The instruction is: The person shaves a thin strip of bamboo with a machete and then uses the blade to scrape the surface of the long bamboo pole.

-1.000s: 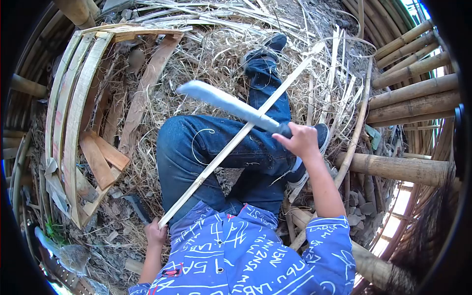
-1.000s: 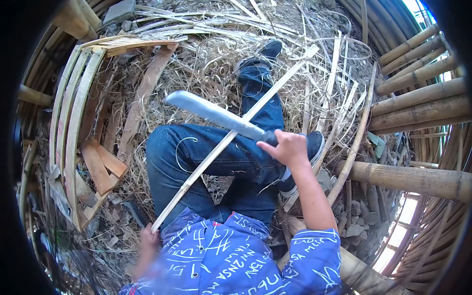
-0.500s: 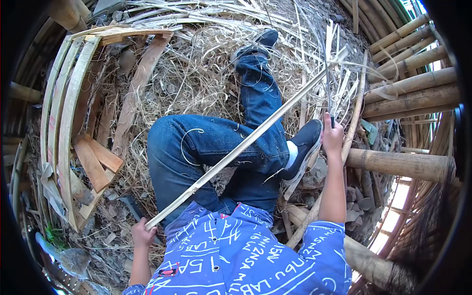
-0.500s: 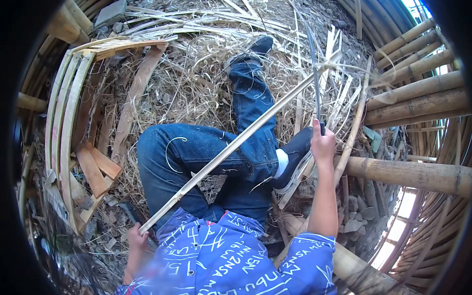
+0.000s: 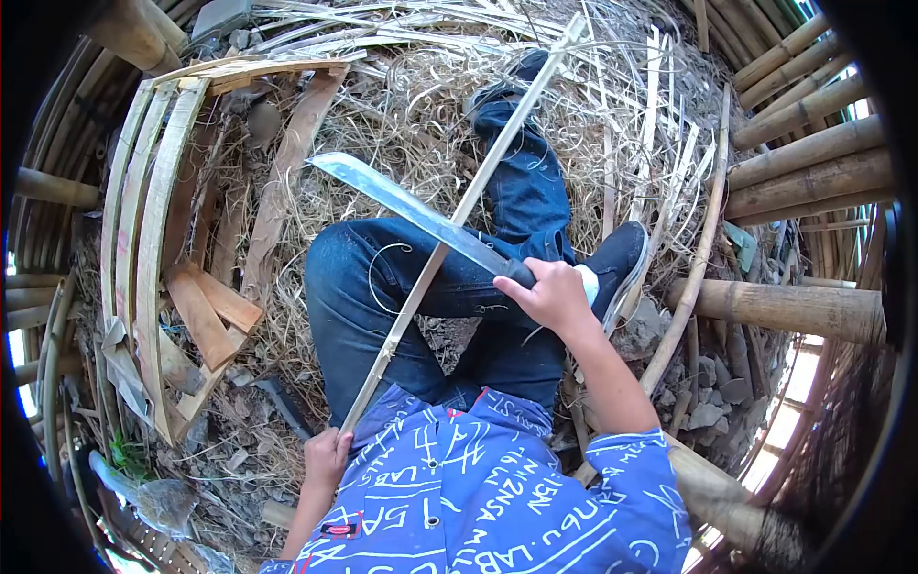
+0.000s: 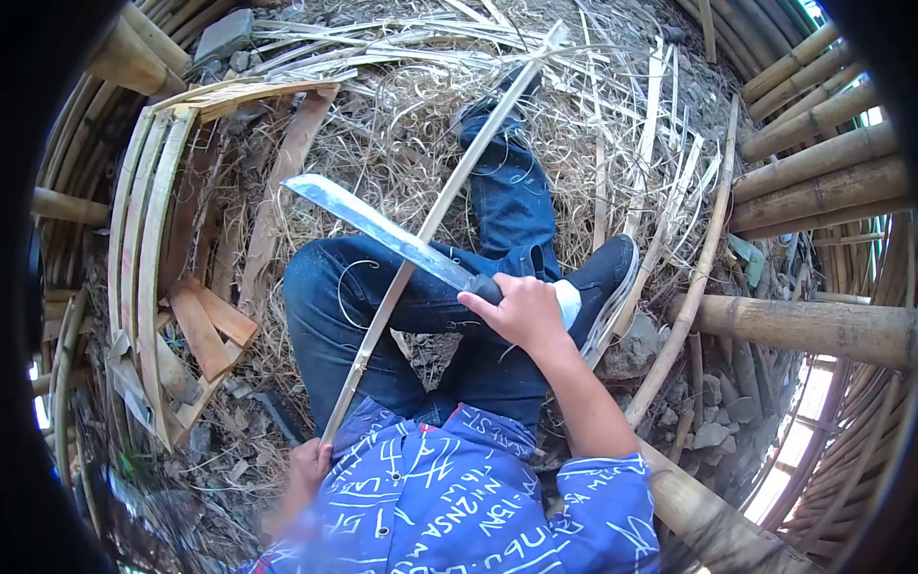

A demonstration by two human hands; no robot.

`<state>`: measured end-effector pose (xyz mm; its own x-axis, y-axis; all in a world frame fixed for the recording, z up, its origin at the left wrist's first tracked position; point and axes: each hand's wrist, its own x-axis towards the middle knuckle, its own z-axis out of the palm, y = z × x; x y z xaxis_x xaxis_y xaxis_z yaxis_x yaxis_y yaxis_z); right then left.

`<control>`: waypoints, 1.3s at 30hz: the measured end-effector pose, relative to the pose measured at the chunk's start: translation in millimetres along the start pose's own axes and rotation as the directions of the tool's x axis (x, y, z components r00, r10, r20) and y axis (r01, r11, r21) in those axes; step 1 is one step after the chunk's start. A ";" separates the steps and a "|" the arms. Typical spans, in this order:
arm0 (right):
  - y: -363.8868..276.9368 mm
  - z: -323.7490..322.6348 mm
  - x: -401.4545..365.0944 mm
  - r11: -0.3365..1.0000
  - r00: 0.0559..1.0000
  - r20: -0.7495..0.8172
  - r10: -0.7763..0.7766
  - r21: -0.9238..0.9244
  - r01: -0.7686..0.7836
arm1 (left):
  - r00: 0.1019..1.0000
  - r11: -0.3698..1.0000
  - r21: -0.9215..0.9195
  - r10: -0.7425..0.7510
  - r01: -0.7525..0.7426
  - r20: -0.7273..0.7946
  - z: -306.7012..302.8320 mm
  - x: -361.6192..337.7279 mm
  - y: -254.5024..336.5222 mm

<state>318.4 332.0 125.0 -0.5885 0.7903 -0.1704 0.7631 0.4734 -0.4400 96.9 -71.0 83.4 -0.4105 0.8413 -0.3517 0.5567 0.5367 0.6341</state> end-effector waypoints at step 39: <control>132.2 -86.6 104.7 0.846 0.961 -0.164 0.223 -0.456 -0.274 | 0.971 0.965 -0.239 -0.152 0.105 -0.186 50.9 -6.9 -27.9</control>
<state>380.8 511.0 125.3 -0.3514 0.9288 -0.1177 0.9293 0.3613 0.0768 120.9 -88.4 33.1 -0.6174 0.7234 -0.3091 0.3217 0.5908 0.7399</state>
